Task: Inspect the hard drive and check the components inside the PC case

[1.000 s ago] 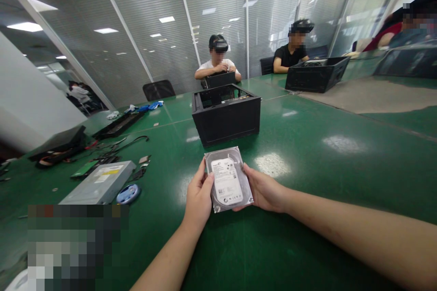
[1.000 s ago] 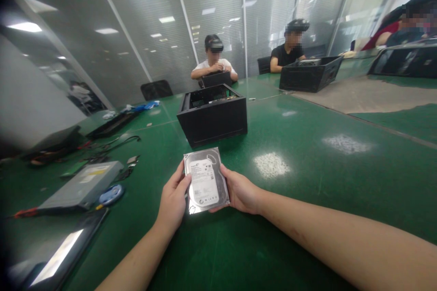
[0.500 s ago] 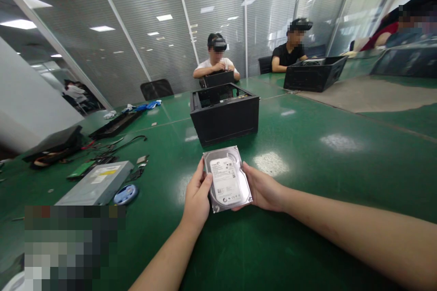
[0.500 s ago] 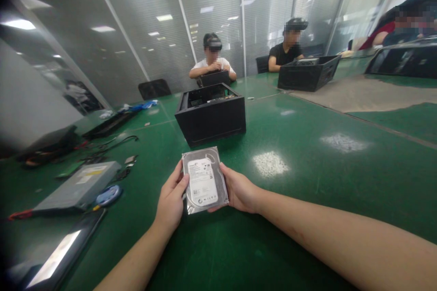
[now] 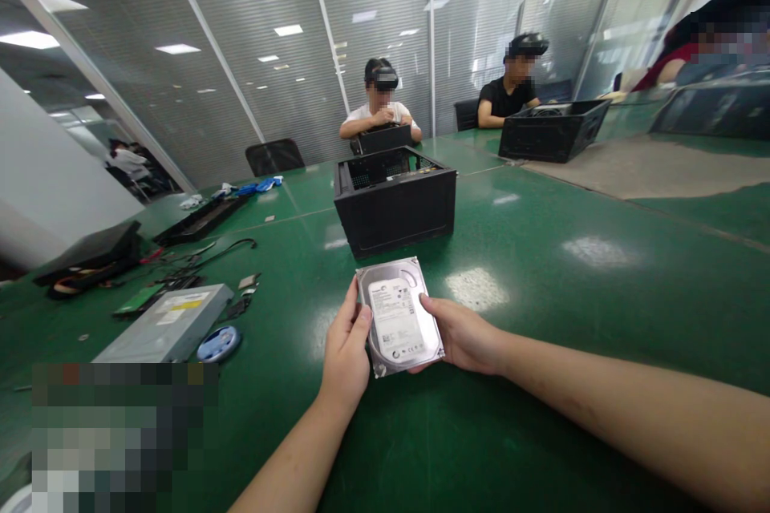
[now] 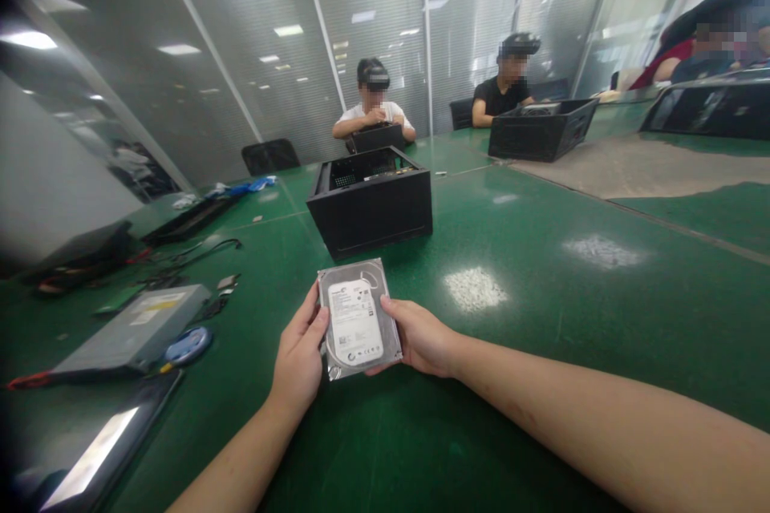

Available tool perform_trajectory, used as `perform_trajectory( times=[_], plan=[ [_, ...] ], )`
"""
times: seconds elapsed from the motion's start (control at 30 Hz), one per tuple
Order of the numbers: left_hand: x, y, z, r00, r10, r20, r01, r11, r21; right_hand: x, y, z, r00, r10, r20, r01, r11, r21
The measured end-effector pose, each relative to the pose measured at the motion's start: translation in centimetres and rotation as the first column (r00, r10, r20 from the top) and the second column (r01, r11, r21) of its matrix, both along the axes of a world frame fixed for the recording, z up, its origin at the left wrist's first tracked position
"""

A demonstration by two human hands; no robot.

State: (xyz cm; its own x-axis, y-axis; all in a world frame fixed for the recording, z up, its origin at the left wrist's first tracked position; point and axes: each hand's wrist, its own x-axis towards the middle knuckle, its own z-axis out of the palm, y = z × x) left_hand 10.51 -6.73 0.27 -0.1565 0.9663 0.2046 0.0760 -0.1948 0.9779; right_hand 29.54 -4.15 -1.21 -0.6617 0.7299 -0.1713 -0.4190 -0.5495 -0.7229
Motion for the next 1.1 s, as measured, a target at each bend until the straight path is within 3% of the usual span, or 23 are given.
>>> perform_trajectory(
  times=[0.2,0.47,0.77,1.1],
  plan=[
    [-0.13,0.0,-0.12,0.999,0.008,0.051,-0.011,0.999,0.043,-0.06,0.2,-0.38,1.0,-0.008,-0.01,0.008,1.0,0.013],
    [0.05,-0.09,0.28,0.998,0.042,-0.05,-0.042,0.999,0.007,-0.18,0.2,-0.48,1.0,0.005,-0.006,-0.005,1.0,0.028],
    [0.15,-0.1,0.28,0.998,0.034,-0.058,-0.036,0.999,-0.029,-0.03,0.46,-0.29,0.998,0.061,-0.022,-0.061,0.998,0.005],
    [0.18,-0.04,0.08,0.996,0.042,-0.082,-0.046,0.998,-0.041,-0.27,0.3,-0.65,1.0,-0.012,0.008,0.011,1.0,0.025]
  ],
)
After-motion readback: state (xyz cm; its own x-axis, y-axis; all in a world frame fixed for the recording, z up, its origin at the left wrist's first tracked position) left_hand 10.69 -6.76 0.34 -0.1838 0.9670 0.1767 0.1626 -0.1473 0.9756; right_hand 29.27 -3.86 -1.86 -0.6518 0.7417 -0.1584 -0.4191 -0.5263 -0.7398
